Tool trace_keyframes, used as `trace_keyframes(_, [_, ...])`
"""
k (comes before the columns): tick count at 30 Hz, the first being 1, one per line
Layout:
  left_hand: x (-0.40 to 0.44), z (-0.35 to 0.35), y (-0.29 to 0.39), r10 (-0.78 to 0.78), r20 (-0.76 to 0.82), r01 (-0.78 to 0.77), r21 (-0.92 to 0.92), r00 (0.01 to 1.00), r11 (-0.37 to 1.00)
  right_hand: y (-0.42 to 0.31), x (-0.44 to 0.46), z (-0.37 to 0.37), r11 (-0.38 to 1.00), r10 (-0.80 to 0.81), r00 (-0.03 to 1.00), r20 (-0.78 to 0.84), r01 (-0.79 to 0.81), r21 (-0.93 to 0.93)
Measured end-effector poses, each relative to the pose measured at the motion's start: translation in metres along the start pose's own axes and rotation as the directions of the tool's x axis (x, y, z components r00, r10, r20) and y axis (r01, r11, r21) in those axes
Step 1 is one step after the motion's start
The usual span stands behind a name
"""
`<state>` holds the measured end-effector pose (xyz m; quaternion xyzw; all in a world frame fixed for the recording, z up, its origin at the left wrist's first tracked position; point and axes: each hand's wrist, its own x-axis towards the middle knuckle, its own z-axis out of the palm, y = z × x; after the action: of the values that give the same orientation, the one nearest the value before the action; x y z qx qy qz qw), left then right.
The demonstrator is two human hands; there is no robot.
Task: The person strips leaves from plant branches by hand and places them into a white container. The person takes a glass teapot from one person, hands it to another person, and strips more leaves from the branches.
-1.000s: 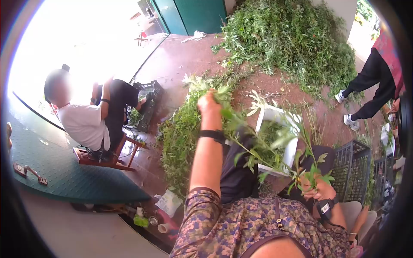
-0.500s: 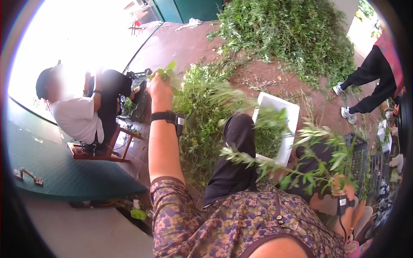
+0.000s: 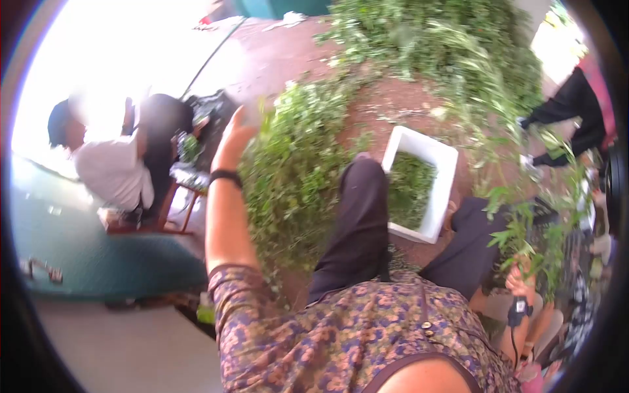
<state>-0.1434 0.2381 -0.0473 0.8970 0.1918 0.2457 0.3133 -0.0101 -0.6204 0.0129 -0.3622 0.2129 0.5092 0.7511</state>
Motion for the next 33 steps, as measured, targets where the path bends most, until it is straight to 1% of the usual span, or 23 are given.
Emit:
trace_keyframes(1, [-0.003,0.008,0.005,-0.008,0.077,-0.003,0.135,0.997,0.991,-0.001,0.001,-0.001,0.999,-0.014,0.999,0.042,0.013,0.032])
trace_keyframes(3, [-0.010,0.018,0.029,-0.399,0.218,0.389,0.092,0.890,0.917,-0.004,0.010,-0.003,0.996,-0.054,0.986,0.159,0.042,0.083])
trace_keyframes(5, [-0.007,0.039,0.015,-0.149,0.083,0.120,0.288,0.985,0.950,-0.006,0.025,0.000,0.995,-0.073,0.952,0.298,0.051,0.082])
trace_keyframes(6, [0.000,0.038,0.032,-0.075,0.071,0.050,0.300,0.995,0.953,-0.005,0.036,0.004,0.998,-0.065,0.925,0.375,0.052,0.047])
trace_keyframes(8, [0.013,0.026,0.089,-0.201,-0.036,0.202,0.290,0.979,0.935,0.000,0.064,0.011,0.992,-0.037,0.855,0.517,0.094,-0.084])
trace_keyframes(9, [0.023,0.031,0.102,-0.137,-0.021,0.139,0.158,0.990,0.978,0.000,0.086,0.004,0.999,-0.034,0.745,0.666,0.037,0.009])
trace_keyframes(10, [0.031,0.027,0.145,-0.133,0.059,0.123,0.148,0.989,0.981,-0.004,0.095,0.003,1.000,0.009,0.795,0.606,0.000,-0.014])
trace_keyframes(11, [0.039,0.027,0.179,-0.004,0.154,-0.043,0.299,0.988,0.953,-0.014,0.097,0.004,0.999,0.024,0.841,0.541,-0.008,-0.032])
trace_keyframes(13, [0.045,0.049,0.211,0.110,0.119,-0.125,0.126,0.987,0.984,-0.006,0.117,0.050,0.998,-0.039,0.836,0.547,0.001,0.070])
trace_keyframes(14, [0.043,0.067,0.213,0.346,0.151,-0.372,0.202,0.926,0.906,-0.002,0.138,0.050,0.987,-0.026,0.743,0.668,-0.085,0.133])
trace_keyframes(15, [0.041,0.086,0.216,0.561,0.173,-0.587,0.275,0.809,0.761,0.001,0.158,0.050,0.969,-0.013,0.633,0.774,-0.184,0.167])
trace_keyframes(16, [0.033,0.076,0.306,0.059,0.530,-0.128,0.095,0.846,0.987,-0.001,0.167,0.066,0.986,-0.022,0.603,0.797,-0.120,0.118])
trace_keyframes(18, [0.017,0.117,0.322,0.053,0.690,0.002,-0.079,0.722,0.997,-0.013,0.180,0.092,0.999,0.034,0.509,0.860,-0.049,-0.010])
trace_keyframes(20, [-0.006,0.166,0.329,0.415,0.702,-0.107,-0.439,0.579,0.892,-0.020,0.191,0.111,0.987,0.154,0.330,0.932,-0.005,-0.161])
trace_keyframes(22, [-0.031,0.151,0.411,0.353,0.861,0.451,-0.496,0.367,0.742,0.003,0.220,0.104,0.979,-0.048,0.531,0.846,0.195,-0.067])
trace_keyframes(23, [-0.037,0.191,0.384,0.467,0.681,0.293,-0.694,0.563,0.658,0.005,0.203,0.117,0.979,-0.101,0.503,0.858,0.203,-0.004])
trace_keyframes(24, [-0.048,0.197,0.402,0.563,0.594,0.261,-0.785,0.574,0.562,0.007,0.186,0.132,0.976,-0.155,0.473,0.868,0.208,0.061])
trace_keyframes(26, [-0.063,0.179,0.427,0.543,0.643,0.365,-0.760,0.540,0.537,0.014,0.177,0.147,0.969,-0.212,0.433,0.876,0.213,0.129])
trace_keyframes(27, [-0.070,0.182,0.438,0.604,0.511,0.265,-0.851,0.612,0.452,0.017,0.181,0.150,0.967,-0.216,0.426,0.879,0.216,0.134])
trace_keyframes(28, [-0.076,0.183,0.434,0.538,0.546,0.343,-0.832,0.641,0.435,0.023,0.179,0.147,0.950,-0.244,0.594,0.767,0.307,0.064])
trace_keyframes(30, [-0.079,0.183,0.447,0.511,0.488,0.150,-0.811,0.708,0.566,0.029,0.170,0.145,0.842,-0.353,0.691,0.631,0.528,-0.108])
trace_keyframes(32, [-0.084,0.180,0.463,0.481,0.489,0.117,-0.780,0.728,0.615,0.025,0.140,0.164,0.586,-0.457,0.589,0.667,0.763,-0.272])
trace_keyframes(33, [-0.086,0.180,0.468,0.465,0.486,0.101,-0.764,0.740,0.637,0.029,0.133,0.167,0.640,-0.479,0.644,0.597,0.721,-0.264])
